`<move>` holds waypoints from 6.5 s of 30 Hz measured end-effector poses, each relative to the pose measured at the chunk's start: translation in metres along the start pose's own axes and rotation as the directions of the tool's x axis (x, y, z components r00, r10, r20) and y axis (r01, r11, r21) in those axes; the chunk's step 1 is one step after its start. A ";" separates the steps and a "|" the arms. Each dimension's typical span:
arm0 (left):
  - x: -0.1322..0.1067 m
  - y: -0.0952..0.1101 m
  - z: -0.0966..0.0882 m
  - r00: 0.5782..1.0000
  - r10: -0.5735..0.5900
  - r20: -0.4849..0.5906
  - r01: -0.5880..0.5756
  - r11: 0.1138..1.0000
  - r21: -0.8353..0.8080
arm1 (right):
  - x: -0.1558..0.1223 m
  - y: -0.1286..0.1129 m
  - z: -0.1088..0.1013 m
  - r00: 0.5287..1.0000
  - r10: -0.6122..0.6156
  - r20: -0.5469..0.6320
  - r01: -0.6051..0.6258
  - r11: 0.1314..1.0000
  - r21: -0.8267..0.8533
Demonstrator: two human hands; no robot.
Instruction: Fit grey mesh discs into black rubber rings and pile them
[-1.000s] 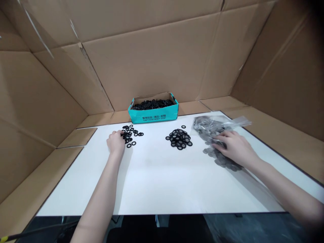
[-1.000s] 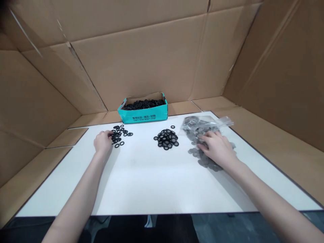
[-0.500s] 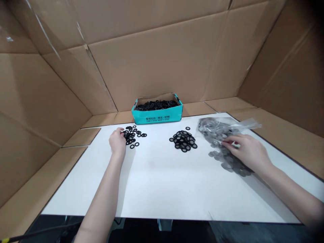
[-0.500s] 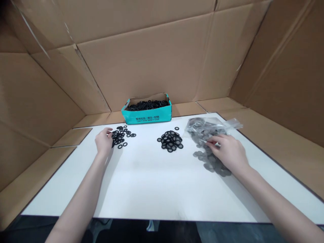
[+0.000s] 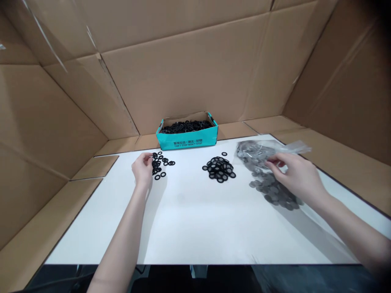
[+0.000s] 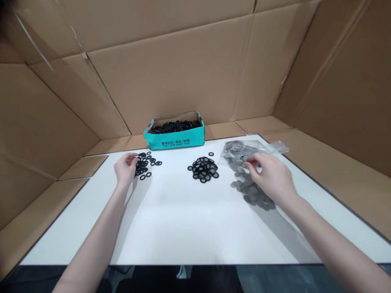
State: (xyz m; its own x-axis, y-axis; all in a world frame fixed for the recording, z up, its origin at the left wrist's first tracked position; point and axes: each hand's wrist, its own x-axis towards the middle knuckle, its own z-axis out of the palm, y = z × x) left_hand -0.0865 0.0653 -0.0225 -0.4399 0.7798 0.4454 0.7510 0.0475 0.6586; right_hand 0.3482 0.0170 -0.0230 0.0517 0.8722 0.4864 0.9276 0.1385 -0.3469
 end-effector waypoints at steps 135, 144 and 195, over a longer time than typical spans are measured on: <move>-0.098 0.082 0.017 0.507 0.602 0.617 -0.271 0.791 -0.548 | -0.019 -0.112 0.066 0.879 -0.431 0.204 0.153 0.660 0.735; -0.101 0.081 0.017 0.645 0.477 0.597 0.068 0.742 -0.666 | -0.018 -0.113 0.061 0.909 -0.362 0.208 0.084 0.647 0.757; -0.099 0.081 0.016 0.630 0.453 0.630 0.052 0.785 -0.617 | -0.018 -0.111 0.064 0.874 -0.453 0.176 0.198 0.663 0.722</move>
State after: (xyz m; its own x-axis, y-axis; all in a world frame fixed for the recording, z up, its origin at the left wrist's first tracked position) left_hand 0.0260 0.0014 -0.0225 0.3735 0.9064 0.1974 0.2626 -0.3074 0.9146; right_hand 0.2207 0.0160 -0.0452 -0.4402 0.7823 0.4409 0.3577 0.6031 -0.7130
